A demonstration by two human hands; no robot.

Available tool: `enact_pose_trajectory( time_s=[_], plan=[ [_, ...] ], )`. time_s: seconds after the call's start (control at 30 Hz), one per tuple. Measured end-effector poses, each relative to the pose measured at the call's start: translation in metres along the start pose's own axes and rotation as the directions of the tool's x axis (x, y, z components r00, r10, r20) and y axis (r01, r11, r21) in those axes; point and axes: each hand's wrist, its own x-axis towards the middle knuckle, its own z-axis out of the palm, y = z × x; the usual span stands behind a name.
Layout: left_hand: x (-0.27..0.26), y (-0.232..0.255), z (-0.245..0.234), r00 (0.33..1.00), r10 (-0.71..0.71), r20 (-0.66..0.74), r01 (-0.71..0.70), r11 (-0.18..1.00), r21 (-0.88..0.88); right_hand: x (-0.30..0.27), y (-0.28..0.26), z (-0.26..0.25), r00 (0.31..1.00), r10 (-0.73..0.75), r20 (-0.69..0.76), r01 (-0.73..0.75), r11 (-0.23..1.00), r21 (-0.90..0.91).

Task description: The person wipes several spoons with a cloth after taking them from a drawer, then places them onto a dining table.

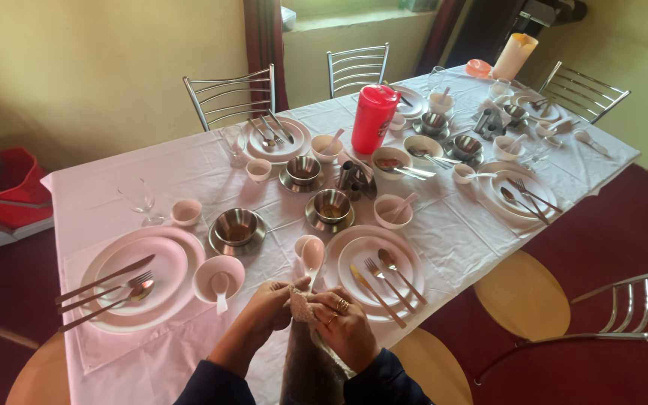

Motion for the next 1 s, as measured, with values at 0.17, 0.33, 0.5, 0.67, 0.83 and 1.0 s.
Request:
enact_pose_trajectory(
  time_s=[0.17,0.33,0.5,0.67,0.83,1.0],
  plan=[
    [-0.002,0.000,-0.018,0.996,0.033,0.082,-0.028,0.998,-0.061,0.005,-0.003,0.015,0.999,0.041,-0.028,-0.041,0.999,0.011],
    [0.013,-0.004,-0.024,0.994,0.112,0.007,-0.111,0.986,-0.126,0.012,-0.004,0.019,0.999,0.037,-0.001,-0.037,0.999,0.013],
    [0.034,0.000,-0.026,0.986,0.081,-0.147,-0.097,0.990,-0.102,0.018,-0.002,0.022,0.998,0.004,0.058,0.002,0.995,-0.102],
    [0.049,0.010,-0.042,0.944,0.222,-0.243,-0.223,0.975,0.023,0.015,0.005,0.025,0.997,0.040,0.068,-0.037,0.999,-0.040],
    [0.089,0.007,-0.082,0.857,0.378,-0.351,-0.329,0.924,0.193,-0.002,0.017,0.031,0.848,0.529,-0.040,-0.499,0.821,0.277],
    [0.146,-0.030,-0.115,0.798,0.539,-0.270,-0.206,0.665,0.718,-0.019,0.041,0.026,0.530,0.839,-0.124,-0.680,0.508,0.528]
  ],
)
